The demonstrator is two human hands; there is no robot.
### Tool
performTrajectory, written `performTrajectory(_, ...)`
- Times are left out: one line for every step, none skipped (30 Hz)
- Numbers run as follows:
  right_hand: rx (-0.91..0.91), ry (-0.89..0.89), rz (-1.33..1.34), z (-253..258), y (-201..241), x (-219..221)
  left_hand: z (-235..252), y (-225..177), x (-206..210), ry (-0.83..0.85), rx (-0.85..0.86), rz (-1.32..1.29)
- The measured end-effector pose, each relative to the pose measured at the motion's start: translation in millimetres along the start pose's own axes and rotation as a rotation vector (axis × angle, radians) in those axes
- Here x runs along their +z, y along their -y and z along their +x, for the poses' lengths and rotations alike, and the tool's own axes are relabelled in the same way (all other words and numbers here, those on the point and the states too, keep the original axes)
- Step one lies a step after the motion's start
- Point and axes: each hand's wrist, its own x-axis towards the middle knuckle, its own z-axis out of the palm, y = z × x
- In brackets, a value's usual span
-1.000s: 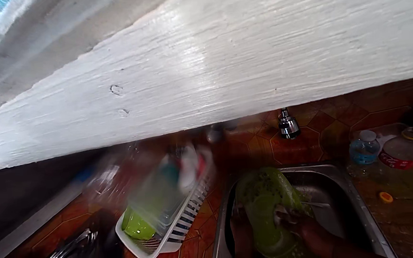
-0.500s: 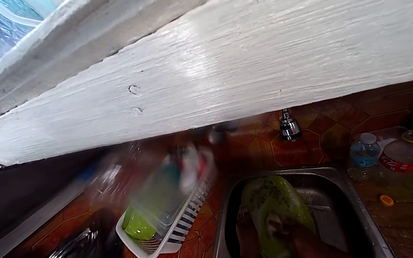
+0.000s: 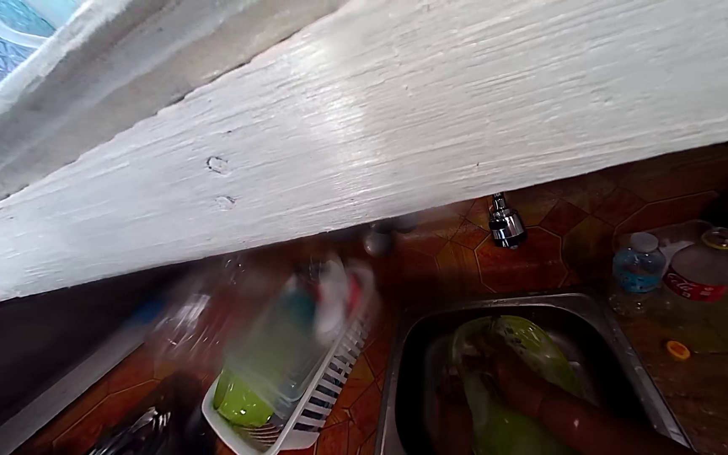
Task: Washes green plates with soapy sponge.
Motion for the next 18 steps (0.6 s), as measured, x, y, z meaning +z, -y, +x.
performTrajectory(-0.063, -0.016, 0.026, -2, 12, 5, 3, 1, -1, -0.017, 0.003, -0.024)
performTrajectory(-0.121, -0.021, 0.046, -6, 22, 9, 7, 2, -4, -0.038, 0.0, -0.042)
performTrajectory(-0.179, -0.013, 0.062, -12, 28, 14, 11, 2, -8, -0.065, -0.005, -0.047)
performTrajectory(-0.226, 0.016, 0.088, -20, 30, 19, 14, 2, -12, -0.098, -0.011, -0.05)
performTrajectory(-0.279, 0.048, 0.116, -27, 29, 22, 17, 1, -17, -0.123, -0.02, -0.053)
performTrajectory(-0.334, 0.087, 0.138, -35, 25, 24, 18, 1, -22, -0.141, -0.027, -0.057)
performTrajectory(-0.371, 0.145, 0.156, -42, 20, 24, 20, 2, -26, -0.167, -0.028, -0.061)
performTrajectory(-0.398, 0.195, 0.152, -48, 13, 21, 20, 2, -28, -0.191, -0.031, -0.068)
performTrajectory(-0.411, 0.242, 0.129, -52, 5, 16, 21, 4, -31, -0.209, -0.029, -0.073)
performTrajectory(-0.402, 0.288, 0.091, -57, -3, 9, 21, 6, -33, -0.219, -0.026, -0.081)
performTrajectory(-0.38, 0.317, 0.047, -61, -12, 2, 22, 8, -35, -0.228, -0.024, -0.09)
performTrajectory(-0.346, 0.333, 0.005, -65, -22, -4, 23, 10, -37, -0.242, -0.02, -0.095)
performTrajectory(-0.307, 0.352, -0.026, -68, -30, -10, 23, 11, -39, -0.249, -0.014, -0.095)
performTrajectory(-0.279, 0.366, -0.041, -71, -37, -14, 23, 9, -40, -0.248, -0.014, -0.087)
performTrajectory(-0.27, 0.375, -0.043, -73, -39, -16, 23, 8, -39, -0.243, -0.016, -0.077)
performTrajectory(-0.273, 0.391, -0.026, -73, -36, -17, 22, 6, -36, -0.237, -0.022, -0.07)
performTrajectory(-0.292, 0.4, 0.004, -72, -29, -14, 21, 6, -32, -0.224, -0.028, -0.072)
performTrajectory(-0.335, 0.378, 0.04, -71, -19, -8, 20, 7, -27, -0.204, -0.031, -0.081)
